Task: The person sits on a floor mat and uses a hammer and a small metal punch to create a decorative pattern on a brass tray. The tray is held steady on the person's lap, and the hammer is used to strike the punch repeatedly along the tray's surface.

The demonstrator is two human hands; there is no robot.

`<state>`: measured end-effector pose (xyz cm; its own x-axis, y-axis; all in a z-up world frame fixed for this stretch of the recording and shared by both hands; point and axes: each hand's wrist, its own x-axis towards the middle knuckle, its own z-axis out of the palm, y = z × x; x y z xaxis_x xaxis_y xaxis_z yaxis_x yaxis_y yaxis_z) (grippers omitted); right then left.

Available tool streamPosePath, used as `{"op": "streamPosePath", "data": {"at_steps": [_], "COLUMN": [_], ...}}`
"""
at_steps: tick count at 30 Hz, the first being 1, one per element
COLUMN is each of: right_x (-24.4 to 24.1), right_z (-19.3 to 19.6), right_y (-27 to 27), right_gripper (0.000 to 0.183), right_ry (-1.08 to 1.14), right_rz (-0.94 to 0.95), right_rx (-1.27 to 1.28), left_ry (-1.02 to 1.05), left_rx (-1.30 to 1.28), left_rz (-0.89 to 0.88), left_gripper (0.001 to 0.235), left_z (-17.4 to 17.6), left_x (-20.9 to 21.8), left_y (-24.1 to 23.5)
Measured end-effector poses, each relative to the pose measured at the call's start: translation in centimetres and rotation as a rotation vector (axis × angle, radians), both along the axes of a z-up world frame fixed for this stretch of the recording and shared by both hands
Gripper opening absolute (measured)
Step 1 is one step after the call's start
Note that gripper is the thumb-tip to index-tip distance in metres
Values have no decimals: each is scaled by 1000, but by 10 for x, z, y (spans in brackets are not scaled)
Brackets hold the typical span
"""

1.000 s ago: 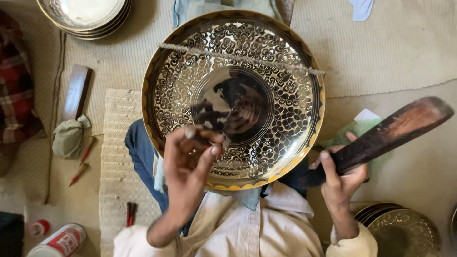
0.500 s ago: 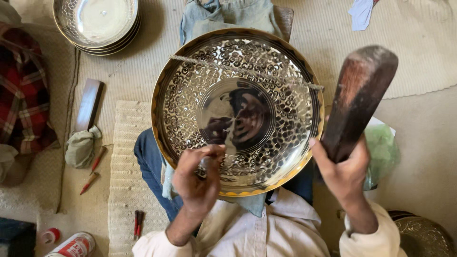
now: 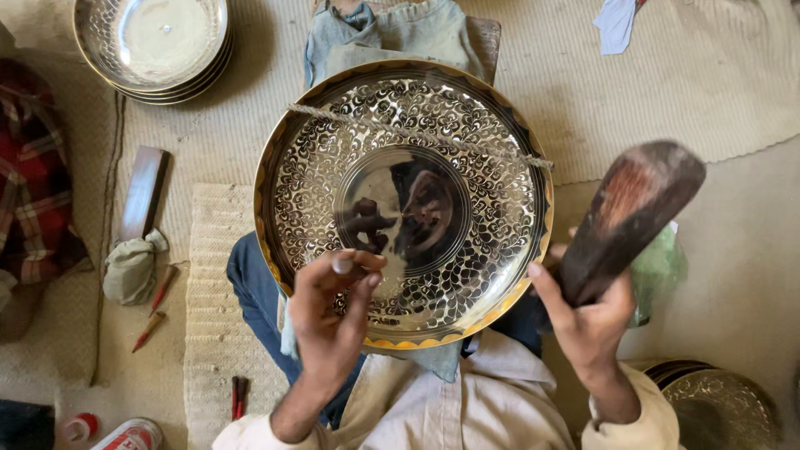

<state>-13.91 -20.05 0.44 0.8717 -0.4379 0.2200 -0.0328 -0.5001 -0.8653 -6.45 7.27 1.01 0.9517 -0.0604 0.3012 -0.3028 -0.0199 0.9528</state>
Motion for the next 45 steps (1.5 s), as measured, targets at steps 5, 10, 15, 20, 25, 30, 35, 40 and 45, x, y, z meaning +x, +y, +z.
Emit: {"op": "streamPosePath", "data": {"at_steps": [5, 10, 15, 20, 25, 30, 35, 40, 45], "right_x": [11, -5, -22, -36, -47, -55, -38, -16, 7], "right_z": [9, 7, -23, -72, -84, -34, 28, 73, 91], "right_y": [6, 23, 19, 2, -8, -17, -17, -8, -3], "right_gripper": [44, 46, 43, 56, 59, 43, 50, 71, 77], "right_ry": [57, 117, 62, -184, 15, 189, 126, 173, 21], "right_rz": [32, -18, 3, 93, 5, -139, 2, 103, 248], "right_rx": [200, 370, 399, 260, 158, 249, 17, -194, -194], "left_ry": [-157, -42, 193, 384, 256, 113, 108, 115, 104], "left_rx": [322, 66, 29, 76, 263, 312, 349, 302, 277], "left_rz": [67, -15, -154, -368, -397, -355, -328, -325, -360], "left_gripper": [29, 28, 36, 44, 44, 39, 39, 37, 36], "left_z": [4, 3, 5, 9, 13, 9, 6, 5, 7], "left_x": [4, 21, 35, 44, 44, 38, 35, 33, 34], "left_y": [5, 13, 28, 37, 40, 39, 40, 39, 38]}}
